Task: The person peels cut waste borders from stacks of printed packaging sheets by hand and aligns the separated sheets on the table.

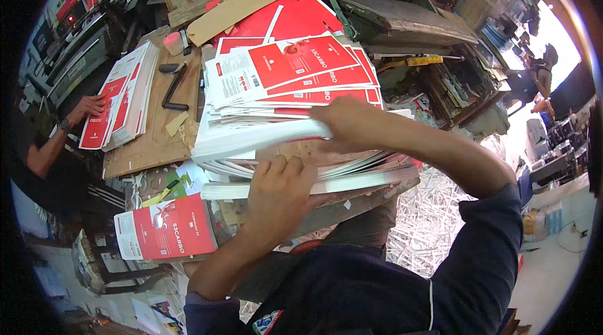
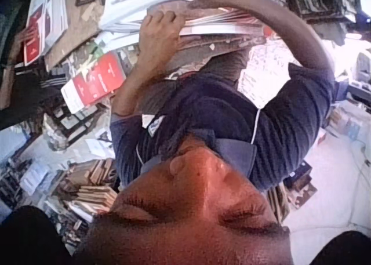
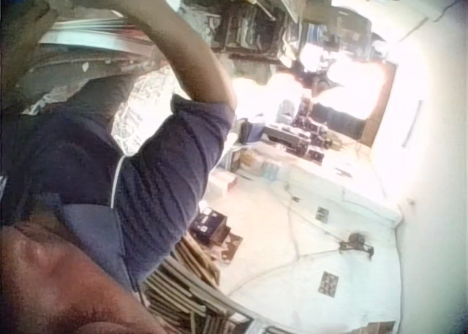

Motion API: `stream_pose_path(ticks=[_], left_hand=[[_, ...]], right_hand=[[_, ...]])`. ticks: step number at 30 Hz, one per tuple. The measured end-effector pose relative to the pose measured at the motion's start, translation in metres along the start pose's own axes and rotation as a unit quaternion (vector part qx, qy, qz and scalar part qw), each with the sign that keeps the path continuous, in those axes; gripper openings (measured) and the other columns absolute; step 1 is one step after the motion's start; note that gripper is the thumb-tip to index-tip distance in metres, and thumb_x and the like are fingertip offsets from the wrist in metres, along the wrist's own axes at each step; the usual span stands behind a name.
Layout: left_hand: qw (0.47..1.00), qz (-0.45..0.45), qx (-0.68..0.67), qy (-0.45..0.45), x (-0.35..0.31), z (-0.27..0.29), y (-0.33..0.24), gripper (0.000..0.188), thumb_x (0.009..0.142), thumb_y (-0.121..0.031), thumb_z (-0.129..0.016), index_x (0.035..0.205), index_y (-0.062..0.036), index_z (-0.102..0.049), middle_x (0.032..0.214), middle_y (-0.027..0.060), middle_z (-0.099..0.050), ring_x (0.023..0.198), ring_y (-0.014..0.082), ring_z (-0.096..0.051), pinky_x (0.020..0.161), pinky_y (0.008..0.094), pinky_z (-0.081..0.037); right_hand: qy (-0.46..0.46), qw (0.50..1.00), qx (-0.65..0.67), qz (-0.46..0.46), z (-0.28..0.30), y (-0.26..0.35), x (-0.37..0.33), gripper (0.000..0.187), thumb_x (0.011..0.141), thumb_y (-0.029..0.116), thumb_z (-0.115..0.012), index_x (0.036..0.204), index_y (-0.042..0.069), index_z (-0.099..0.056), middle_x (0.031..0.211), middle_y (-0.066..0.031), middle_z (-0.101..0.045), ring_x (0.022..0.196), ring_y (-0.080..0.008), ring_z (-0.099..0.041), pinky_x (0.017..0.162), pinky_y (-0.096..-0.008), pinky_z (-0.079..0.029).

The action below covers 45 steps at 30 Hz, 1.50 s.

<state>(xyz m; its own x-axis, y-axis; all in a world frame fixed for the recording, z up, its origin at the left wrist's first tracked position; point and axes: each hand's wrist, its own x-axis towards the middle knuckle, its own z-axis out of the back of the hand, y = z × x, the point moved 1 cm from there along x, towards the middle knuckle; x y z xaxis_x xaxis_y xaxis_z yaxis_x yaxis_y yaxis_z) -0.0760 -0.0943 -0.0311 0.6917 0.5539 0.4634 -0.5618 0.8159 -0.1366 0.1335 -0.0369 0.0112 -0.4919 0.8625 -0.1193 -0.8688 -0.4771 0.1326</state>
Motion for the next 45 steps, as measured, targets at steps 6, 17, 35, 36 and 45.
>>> stream_pose_path(ticks=[6,17,35,36,45], left_hand=[[0.999,-0.035,-0.004,-0.019,-0.005,-0.005,0.005,0.040,0.073,-0.046,-0.076,0.084,-0.0098,-0.065,0.077,0.0038,-0.060,0.079,0.0229,-0.058,0.073,0.0381,-0.043],[0.985,-0.163,-0.045,-0.039,-0.036,0.031,0.007,0.033,0.070,-0.043,-0.068,0.084,-0.0136,-0.064,0.074,-0.0027,-0.054,0.071,0.0150,-0.055,0.067,0.0320,-0.043],[0.931,-0.130,-0.223,-0.258,-0.031,0.105,0.030,0.049,0.061,-0.052,-0.090,0.084,-0.0161,-0.067,0.084,0.0013,-0.068,0.075,0.0230,-0.064,0.063,0.0394,-0.046],[0.926,-0.092,-0.221,-0.293,-0.017,0.104,0.046,0.049,0.060,-0.050,-0.092,0.084,-0.0144,-0.069,0.083,0.0034,-0.070,0.072,0.0238,-0.066,0.065,0.0391,-0.049],[0.851,0.236,-0.319,-0.343,-0.038,0.166,0.129,0.047,0.080,-0.047,-0.084,0.096,-0.0035,-0.074,0.084,0.0044,-0.072,0.075,0.0112,-0.065,0.072,0.0288,-0.054]], right_hand=[[-0.028,0.983,-0.039,-0.175,0.005,-0.028,-0.062,0.039,0.079,0.026,-0.075,0.113,0.012,-0.062,0.083,-0.0157,-0.071,0.081,-0.0396,-0.071,0.072,-0.0516,-0.056],[-0.117,0.988,-0.096,-0.028,-0.039,-0.099,-0.032,0.044,0.076,0.026,-0.077,0.115,0.016,-0.060,0.076,-0.0135,-0.069,0.074,-0.0363,-0.070,0.067,-0.0498,-0.054],[-0.300,0.946,-0.116,-0.031,-0.067,-0.223,-0.048,0.032,0.078,0.025,-0.078,0.105,0.011,-0.068,0.087,-0.0170,-0.070,0.087,-0.0404,-0.068,0.075,-0.0486,-0.052],[-0.306,0.943,-0.124,-0.034,-0.071,-0.219,-0.065,0.032,0.078,0.025,-0.078,0.105,0.011,-0.068,0.087,-0.0170,-0.070,0.087,-0.0404,-0.068,0.075,-0.0486,-0.052],[-0.245,0.912,0.189,-0.268,-0.058,-0.140,-0.255,0.035,0.086,0.028,-0.082,0.105,0.000,-0.072,0.086,-0.0098,-0.073,0.077,-0.0182,-0.067,0.072,-0.0376,-0.054]])
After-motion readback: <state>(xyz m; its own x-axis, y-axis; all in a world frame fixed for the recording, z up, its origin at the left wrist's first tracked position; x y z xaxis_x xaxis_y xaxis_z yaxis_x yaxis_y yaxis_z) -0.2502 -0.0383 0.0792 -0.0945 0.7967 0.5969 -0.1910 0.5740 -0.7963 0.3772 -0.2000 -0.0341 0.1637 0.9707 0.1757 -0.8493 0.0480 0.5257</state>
